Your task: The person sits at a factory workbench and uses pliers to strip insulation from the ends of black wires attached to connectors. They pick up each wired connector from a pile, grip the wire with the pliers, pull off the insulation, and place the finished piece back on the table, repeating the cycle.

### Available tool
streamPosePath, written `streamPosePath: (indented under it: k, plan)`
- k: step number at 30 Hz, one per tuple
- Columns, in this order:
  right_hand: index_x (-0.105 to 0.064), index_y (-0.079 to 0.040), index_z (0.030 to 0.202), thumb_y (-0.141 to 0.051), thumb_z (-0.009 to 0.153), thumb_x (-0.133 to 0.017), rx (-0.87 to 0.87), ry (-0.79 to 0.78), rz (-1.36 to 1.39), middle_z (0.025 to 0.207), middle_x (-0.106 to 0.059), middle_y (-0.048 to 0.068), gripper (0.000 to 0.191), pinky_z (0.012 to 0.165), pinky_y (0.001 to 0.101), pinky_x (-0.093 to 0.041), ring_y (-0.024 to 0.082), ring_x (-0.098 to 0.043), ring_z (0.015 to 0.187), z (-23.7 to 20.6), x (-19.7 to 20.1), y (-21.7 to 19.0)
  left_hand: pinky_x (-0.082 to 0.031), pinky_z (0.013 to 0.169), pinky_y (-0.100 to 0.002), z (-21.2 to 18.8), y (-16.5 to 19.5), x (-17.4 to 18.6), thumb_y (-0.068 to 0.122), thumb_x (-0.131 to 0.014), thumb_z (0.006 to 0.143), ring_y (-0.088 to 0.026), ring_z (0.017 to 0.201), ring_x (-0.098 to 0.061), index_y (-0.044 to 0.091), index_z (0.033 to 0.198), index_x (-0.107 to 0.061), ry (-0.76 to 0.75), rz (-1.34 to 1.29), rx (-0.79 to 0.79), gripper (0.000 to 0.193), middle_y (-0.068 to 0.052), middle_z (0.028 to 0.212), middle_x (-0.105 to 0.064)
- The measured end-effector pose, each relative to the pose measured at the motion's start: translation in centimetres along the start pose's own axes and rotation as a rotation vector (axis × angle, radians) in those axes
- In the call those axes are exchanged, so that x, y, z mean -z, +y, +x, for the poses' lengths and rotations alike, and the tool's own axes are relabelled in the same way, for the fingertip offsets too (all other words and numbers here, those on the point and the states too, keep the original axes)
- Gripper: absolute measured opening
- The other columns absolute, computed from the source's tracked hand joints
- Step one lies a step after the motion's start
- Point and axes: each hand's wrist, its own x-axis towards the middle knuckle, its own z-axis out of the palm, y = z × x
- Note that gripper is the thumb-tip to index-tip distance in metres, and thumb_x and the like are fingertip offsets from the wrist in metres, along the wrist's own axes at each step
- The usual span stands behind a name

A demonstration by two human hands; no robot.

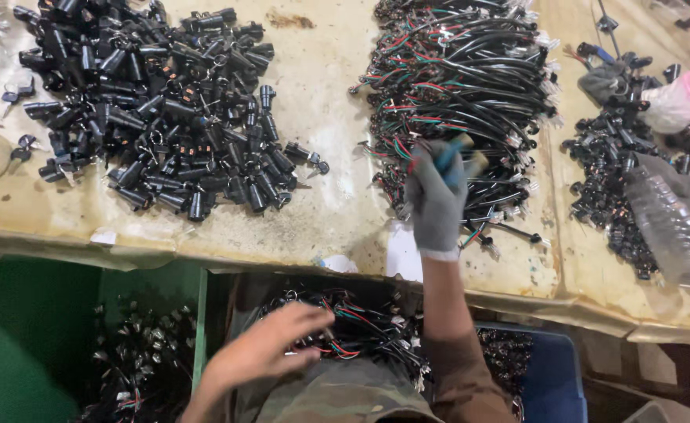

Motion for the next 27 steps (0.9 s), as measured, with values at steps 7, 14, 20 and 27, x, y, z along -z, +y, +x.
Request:
streamPosePath:
  k: [7, 14, 20, 27]
  plan:
    - [-0.072, -0.005, 0.106, -0.017, 0.094, -0.07, -0.18, -0.515, -0.645, 0.083, -0.069, 0.005, 0.017, 0.061, 0.0313, -0.055, 0.015, -0.066, 0.068, -8.9, -0.8, 0.1, -0.043, 0.108, -0.051, 13.1, -5.0, 6.6, 0.007, -0.069, 0.087, -0.044, 0.122, -0.055, -0.004, 0.138, -0.058, 0.9, 0.536, -0.061, 0.054, -0.026, 0.13, -0.061]
    - [-0.07, -0.014, 0.11, -0.028, 0.076, -0.077, 0.112, -0.325, -1.312, 0.102, -0.068, 0.015, 0.037, 0.076, 0.05, -0.054, 0.039, -0.068, 0.09, -9.8, 2.7, -0.4, -0.044, 0.096, -0.047, 20.2, -4.8, 9.7, 0.024, -0.075, 0.084, -0.032, 0.104, -0.063, 0.012, 0.093, -0.077, 0.433, 1.003, 0.2, 0.015, -0.012, 0.099, -0.07]
    - [-0.068, -0.015, 0.109, -0.023, 0.081, -0.075, 0.083, -0.399, -1.31, 0.114, -0.062, 0.013, 0.03, 0.073, 0.0481, -0.055, 0.037, -0.068, 0.091, -8.8, 4.2, 0.2, -0.047, 0.094, -0.046, 17.0, -2.4, 6.3, 0.022, -0.083, 0.086, -0.033, 0.101, -0.065, 0.005, 0.114, -0.073, 0.678, 0.461, -0.133, 0.034, -0.011, 0.107, -0.07]
    - [-0.069, -0.015, 0.107, -0.018, 0.081, -0.077, 0.238, -0.415, -1.353, 0.109, -0.065, 0.009, 0.027, 0.074, 0.0434, -0.056, 0.032, -0.07, 0.092, -7.9, 6.3, 2.7, -0.048, 0.107, -0.048, 9.5, -1.8, -2.2, 0.027, -0.079, 0.096, -0.033, 0.117, -0.061, 0.006, 0.124, -0.062, 0.431, -1.044, -0.233, 0.038, -0.016, 0.109, -0.065]
